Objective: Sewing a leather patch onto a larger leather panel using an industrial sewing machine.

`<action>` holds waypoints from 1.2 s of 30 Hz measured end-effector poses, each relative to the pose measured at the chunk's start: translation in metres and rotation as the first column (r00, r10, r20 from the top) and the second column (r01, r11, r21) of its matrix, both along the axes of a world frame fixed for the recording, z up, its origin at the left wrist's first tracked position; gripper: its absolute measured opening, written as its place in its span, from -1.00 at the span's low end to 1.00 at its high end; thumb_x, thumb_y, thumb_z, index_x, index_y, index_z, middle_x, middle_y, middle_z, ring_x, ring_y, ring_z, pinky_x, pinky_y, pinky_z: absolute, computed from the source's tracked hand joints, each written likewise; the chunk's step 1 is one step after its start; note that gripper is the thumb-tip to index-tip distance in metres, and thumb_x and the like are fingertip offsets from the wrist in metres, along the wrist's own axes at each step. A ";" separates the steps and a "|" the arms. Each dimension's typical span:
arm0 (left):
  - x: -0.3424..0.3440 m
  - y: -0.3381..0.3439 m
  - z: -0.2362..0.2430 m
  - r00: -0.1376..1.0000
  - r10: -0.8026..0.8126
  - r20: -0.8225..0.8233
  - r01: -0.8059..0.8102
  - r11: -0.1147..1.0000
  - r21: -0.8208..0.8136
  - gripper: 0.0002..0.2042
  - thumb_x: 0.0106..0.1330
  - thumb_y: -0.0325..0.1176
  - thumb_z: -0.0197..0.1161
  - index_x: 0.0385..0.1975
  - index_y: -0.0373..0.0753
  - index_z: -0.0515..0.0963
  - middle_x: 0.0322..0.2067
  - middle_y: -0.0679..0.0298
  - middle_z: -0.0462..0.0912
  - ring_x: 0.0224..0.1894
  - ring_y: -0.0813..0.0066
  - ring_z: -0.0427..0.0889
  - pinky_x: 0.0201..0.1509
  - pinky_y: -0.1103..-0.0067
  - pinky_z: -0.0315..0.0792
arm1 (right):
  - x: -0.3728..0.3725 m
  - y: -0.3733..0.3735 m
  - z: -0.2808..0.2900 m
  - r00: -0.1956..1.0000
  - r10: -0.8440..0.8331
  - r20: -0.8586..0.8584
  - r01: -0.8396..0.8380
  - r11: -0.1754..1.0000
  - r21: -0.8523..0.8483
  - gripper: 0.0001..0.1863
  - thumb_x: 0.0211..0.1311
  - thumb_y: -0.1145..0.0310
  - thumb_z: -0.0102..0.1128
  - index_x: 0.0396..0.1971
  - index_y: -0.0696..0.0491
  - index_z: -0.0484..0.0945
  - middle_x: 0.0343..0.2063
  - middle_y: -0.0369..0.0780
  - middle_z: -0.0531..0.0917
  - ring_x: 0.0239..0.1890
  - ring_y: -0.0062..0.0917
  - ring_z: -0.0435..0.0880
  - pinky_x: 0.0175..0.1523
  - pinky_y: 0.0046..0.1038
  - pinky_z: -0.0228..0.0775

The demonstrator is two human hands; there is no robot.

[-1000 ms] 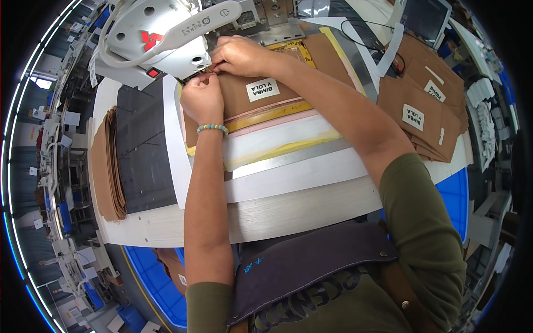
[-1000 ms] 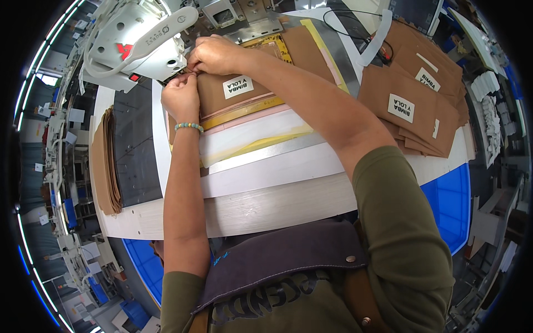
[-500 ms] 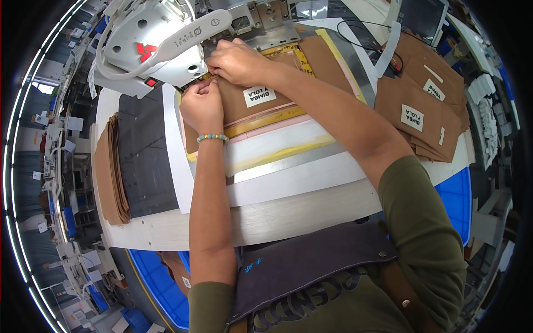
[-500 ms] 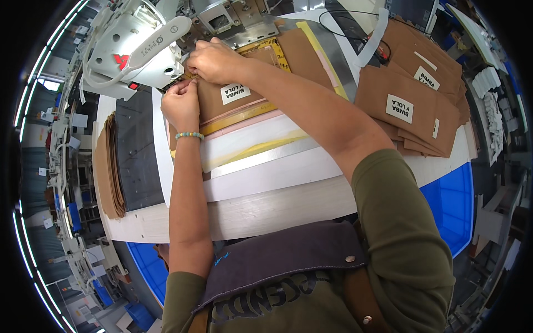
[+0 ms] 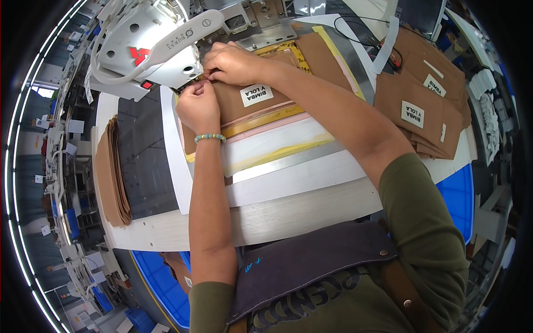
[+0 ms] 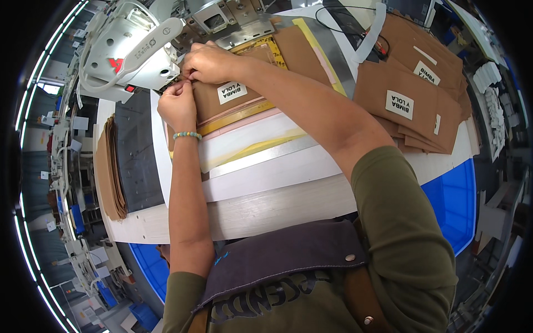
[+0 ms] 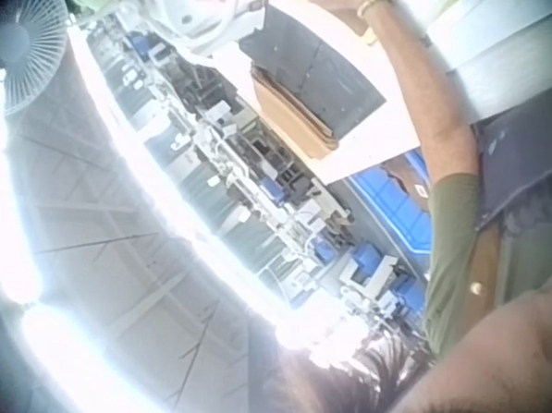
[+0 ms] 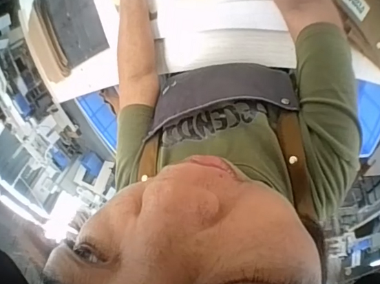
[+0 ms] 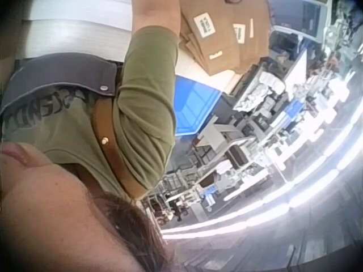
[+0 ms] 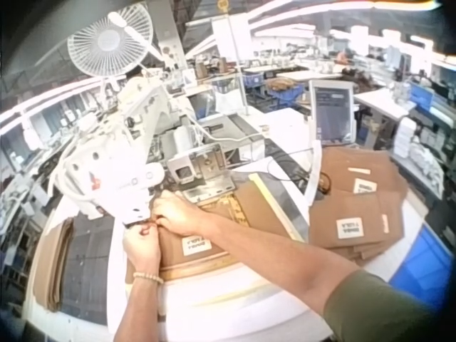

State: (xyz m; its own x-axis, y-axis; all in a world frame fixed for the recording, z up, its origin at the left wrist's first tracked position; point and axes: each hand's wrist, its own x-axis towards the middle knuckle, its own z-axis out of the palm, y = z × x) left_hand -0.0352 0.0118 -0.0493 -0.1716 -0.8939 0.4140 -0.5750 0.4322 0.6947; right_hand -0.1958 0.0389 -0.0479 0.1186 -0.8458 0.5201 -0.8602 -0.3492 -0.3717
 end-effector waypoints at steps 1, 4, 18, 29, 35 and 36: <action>0.000 0.000 0.000 1.000 0.006 -0.010 -0.006 1.000 -0.006 -0.80 0.20 -0.29 0.42 -0.33 -0.28 0.79 -0.44 0.17 0.81 -0.42 0.44 0.77 -0.23 0.53 0.59 | 0.000 0.000 0.000 1.000 0.006 -0.003 -0.006 1.000 -0.003 -0.89 0.25 0.27 0.32 -0.30 -0.06 0.71 -0.21 -0.38 0.66 0.05 -0.45 0.50 0.17 -0.28 0.25; 0.000 0.000 0.001 1.000 0.014 -0.014 -0.014 1.000 -0.016 -0.80 0.18 -0.29 0.42 -0.33 -0.29 0.79 -0.44 0.17 0.81 -0.42 0.45 0.77 -0.22 0.53 0.59 | 0.000 -0.001 -0.002 1.000 0.014 -0.004 -0.014 1.000 -0.021 -0.89 0.25 0.27 0.31 -0.31 -0.05 0.70 -0.23 -0.40 0.66 0.04 -0.46 0.50 0.16 -0.29 0.25; -0.001 0.001 0.001 1.000 0.026 0.005 -0.026 1.000 -0.013 -0.80 0.15 -0.31 0.42 -0.35 -0.31 0.78 -0.45 0.17 0.80 -0.43 0.42 0.76 -0.24 0.52 0.59 | 0.000 -0.006 -0.008 1.000 0.013 -0.016 -0.014 0.998 -0.065 -0.89 0.26 0.26 0.30 -0.32 -0.06 0.70 -0.24 -0.41 0.67 0.02 -0.45 0.52 0.13 -0.30 0.27; 0.000 0.001 0.001 0.998 0.020 0.056 -0.016 0.998 -0.068 -0.81 0.14 -0.33 0.41 -0.35 -0.31 0.78 -0.45 0.15 0.79 -0.41 0.33 0.77 -0.23 0.48 0.59 | 0.006 -0.005 -0.007 0.995 -0.096 -0.021 0.094 0.993 -0.077 -0.89 0.25 0.30 0.28 -0.30 -0.05 0.70 -0.23 -0.37 0.66 0.02 -0.42 0.52 0.13 -0.28 0.31; 0.000 0.000 0.000 0.998 0.018 0.067 -0.014 0.997 -0.074 -0.82 0.14 -0.34 0.40 -0.37 -0.32 0.77 -0.45 0.13 0.79 -0.41 0.32 0.77 -0.22 0.48 0.59 | 0.003 -0.001 -0.007 1.000 -0.011 0.015 0.013 0.997 -0.078 -0.87 0.21 0.30 0.31 -0.27 -0.08 0.74 -0.19 -0.39 0.68 0.06 -0.46 0.53 0.14 -0.28 0.30; 0.000 -0.001 0.000 0.998 0.013 0.065 -0.008 0.997 -0.078 -0.82 0.14 -0.34 0.39 -0.38 -0.32 0.77 -0.45 0.13 0.79 -0.41 0.33 0.77 -0.22 0.48 0.59 | 0.003 -0.001 -0.006 1.000 -0.015 0.013 0.015 0.997 -0.071 -0.87 0.21 0.30 0.31 -0.27 -0.08 0.74 -0.19 -0.39 0.68 0.06 -0.46 0.53 0.14 -0.28 0.30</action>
State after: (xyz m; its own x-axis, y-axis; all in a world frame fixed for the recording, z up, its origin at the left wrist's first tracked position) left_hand -0.0350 0.0112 -0.0493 -0.1914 -0.8612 0.4708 -0.6231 0.4772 0.6197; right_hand -0.1928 0.0380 -0.0544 0.0996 -0.8081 0.5805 -0.8611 -0.3623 -0.3566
